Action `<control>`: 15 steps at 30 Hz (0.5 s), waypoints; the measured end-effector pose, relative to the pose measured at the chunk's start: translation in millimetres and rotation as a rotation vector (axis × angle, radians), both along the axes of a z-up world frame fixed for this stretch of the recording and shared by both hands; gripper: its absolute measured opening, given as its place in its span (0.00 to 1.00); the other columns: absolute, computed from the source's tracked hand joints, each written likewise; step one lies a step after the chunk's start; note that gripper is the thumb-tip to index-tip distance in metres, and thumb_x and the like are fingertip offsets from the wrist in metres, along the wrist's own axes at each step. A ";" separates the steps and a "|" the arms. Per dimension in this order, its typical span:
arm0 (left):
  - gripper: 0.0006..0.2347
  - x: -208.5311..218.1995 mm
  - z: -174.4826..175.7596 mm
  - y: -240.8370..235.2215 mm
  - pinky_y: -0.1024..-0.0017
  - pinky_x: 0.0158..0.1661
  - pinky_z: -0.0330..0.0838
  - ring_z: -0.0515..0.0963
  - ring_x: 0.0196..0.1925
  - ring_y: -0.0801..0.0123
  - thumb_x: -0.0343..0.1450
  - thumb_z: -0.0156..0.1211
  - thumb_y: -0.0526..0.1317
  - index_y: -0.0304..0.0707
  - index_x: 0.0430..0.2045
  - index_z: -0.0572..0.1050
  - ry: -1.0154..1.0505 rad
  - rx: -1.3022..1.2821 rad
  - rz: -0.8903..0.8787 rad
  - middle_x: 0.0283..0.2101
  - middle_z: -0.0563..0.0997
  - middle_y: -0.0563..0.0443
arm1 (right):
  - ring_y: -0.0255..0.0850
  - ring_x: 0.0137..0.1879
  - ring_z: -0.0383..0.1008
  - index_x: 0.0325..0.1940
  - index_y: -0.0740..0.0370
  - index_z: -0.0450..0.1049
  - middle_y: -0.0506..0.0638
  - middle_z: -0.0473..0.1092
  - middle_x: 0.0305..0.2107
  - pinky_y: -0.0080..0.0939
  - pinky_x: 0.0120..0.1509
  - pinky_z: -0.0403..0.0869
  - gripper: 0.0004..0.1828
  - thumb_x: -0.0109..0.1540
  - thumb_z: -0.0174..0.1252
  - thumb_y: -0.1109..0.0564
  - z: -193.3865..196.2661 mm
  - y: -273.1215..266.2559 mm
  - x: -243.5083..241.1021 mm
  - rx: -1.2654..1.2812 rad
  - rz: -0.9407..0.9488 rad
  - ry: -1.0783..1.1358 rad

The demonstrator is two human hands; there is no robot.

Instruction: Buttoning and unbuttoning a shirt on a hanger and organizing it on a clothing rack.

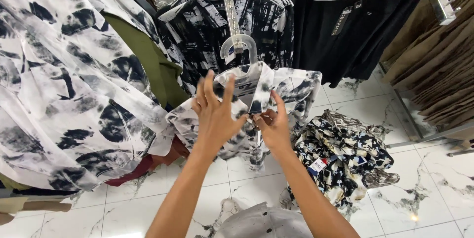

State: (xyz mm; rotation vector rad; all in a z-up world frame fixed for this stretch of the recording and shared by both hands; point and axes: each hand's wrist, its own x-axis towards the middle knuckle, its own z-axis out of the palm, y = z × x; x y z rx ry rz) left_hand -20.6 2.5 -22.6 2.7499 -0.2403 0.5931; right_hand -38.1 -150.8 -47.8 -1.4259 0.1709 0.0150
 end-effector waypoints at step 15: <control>0.12 91.1 -77.5 110.5 0.66 0.34 0.81 0.85 0.37 0.59 0.75 0.59 0.35 0.43 0.52 0.80 -0.064 -0.231 -0.208 0.47 0.83 0.48 | 0.54 0.66 0.69 0.66 0.31 0.72 0.46 0.75 0.48 0.82 0.74 0.45 0.19 0.70 0.54 0.41 -29.5 -92.6 172.1 -1.248 0.265 -0.542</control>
